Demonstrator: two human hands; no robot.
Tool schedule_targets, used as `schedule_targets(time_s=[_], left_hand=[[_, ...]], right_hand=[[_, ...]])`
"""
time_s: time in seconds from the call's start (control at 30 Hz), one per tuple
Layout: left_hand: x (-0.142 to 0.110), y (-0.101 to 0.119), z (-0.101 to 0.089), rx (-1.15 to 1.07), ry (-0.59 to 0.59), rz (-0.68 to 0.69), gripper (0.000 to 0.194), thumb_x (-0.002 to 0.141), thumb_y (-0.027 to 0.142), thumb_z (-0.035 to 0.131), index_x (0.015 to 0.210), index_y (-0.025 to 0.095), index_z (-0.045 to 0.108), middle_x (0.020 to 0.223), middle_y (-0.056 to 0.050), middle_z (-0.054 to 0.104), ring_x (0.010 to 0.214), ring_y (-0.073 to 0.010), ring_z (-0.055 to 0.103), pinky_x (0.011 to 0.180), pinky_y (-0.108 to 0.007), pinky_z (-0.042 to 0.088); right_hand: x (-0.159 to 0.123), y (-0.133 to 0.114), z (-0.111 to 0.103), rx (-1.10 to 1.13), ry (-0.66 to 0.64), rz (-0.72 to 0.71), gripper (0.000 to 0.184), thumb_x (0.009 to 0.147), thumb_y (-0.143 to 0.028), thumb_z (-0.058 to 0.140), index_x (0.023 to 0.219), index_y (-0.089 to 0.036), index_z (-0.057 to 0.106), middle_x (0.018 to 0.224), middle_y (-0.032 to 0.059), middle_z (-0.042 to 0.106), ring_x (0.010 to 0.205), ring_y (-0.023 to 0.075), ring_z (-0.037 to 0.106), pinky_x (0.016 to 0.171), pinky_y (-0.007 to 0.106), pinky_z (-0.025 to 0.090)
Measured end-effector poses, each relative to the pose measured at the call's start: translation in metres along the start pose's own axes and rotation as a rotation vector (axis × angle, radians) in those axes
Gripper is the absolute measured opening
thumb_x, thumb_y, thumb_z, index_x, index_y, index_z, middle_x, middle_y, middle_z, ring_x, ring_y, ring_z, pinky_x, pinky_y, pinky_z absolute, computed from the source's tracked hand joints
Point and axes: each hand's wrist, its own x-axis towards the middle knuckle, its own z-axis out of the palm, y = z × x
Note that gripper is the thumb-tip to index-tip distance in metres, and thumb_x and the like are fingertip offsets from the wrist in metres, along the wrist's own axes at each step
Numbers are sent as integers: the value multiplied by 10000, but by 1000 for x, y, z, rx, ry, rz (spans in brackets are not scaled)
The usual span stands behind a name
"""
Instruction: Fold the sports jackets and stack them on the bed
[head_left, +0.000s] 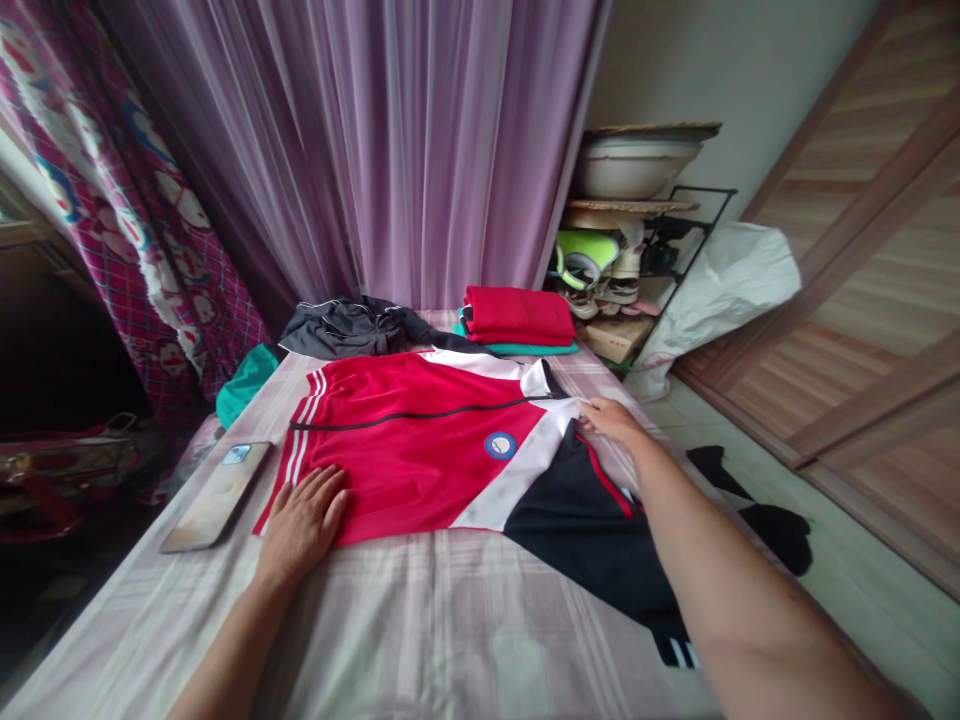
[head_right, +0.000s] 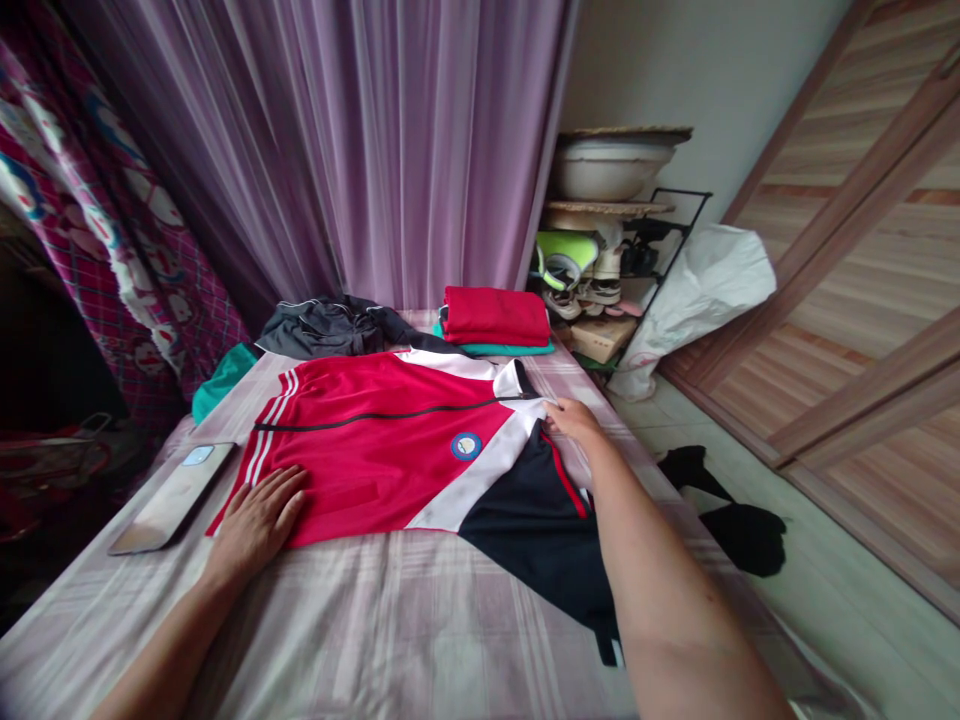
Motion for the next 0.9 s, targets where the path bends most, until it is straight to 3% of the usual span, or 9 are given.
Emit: schedule_targets(time_s=[0.1, 0.2, 0.33, 0.5, 0.6, 0.73, 0.9], left_hand=[[0, -1, 1, 1, 2, 11, 484, 970, 444, 348, 1327, 234, 600, 1419, -61, 588, 1357, -245, 488, 1142, -503, 320], [0, -1, 1, 4, 10, 23, 479, 967, 444, 356, 1318, 237, 607, 1408, -65, 597, 1349, -242, 496, 1139, -489, 326], [0, 0, 0, 4, 13, 17, 478, 964, 446, 358, 1313, 241, 611, 1409, -64, 597, 1350, -241, 494, 1140, -480, 322], [0, 1, -1, -1, -4, 1, 494, 958, 456, 351, 1322, 237, 604, 1416, -65, 591, 1351, -252, 491, 1141, -494, 311], [1, 1, 0, -11, 1, -6, 495, 959, 461, 351, 1329, 244, 597, 1423, -67, 584, 1353, -253, 485, 1146, -501, 297], [1, 0, 4, -21, 21, -9, 492, 959, 473, 351, 1329, 258, 594, 1428, -68, 580, 1350, -258, 485, 1142, -512, 295], [0, 0, 4, -24, 43, 5, 476, 948, 455, 365, 1312, 266, 608, 1410, -68, 597, 1344, -260, 492, 1131, -508, 312]], right_hand=[[9, 1, -11, -164, 28, 10, 377, 907, -475, 532, 883, -151, 721, 889, 124, 744, 908, 244, 687, 718, 275, 499], [11, 1, -9, -288, 72, 15, 340, 873, -448, 585, 986, -156, 716, 1083, 157, 718, 1092, 305, 635, 838, 328, 481], [5, -1, 6, -358, 119, 36, 460, 896, -394, 548, 1313, -198, 561, 1281, 153, 643, 1157, 307, 608, 910, 370, 461], [1, -4, 1, -363, 90, 76, 450, 965, -430, 423, 1335, -195, 526, 1284, 161, 637, 1177, 290, 601, 912, 355, 469], [-6, -2, -11, -341, -17, 98, 390, 953, -458, 474, 1156, -163, 628, 1073, 155, 713, 1040, 285, 661, 818, 338, 502], [-27, 5, -22, -267, -277, 183, 389, 870, -510, 628, 775, -134, 663, 700, 107, 690, 642, 197, 670, 591, 276, 504], [-52, 7, -35, -150, -590, 248, 432, 730, -593, 740, 730, -167, 666, 754, 88, 717, 618, 138, 653, 514, 200, 462]])
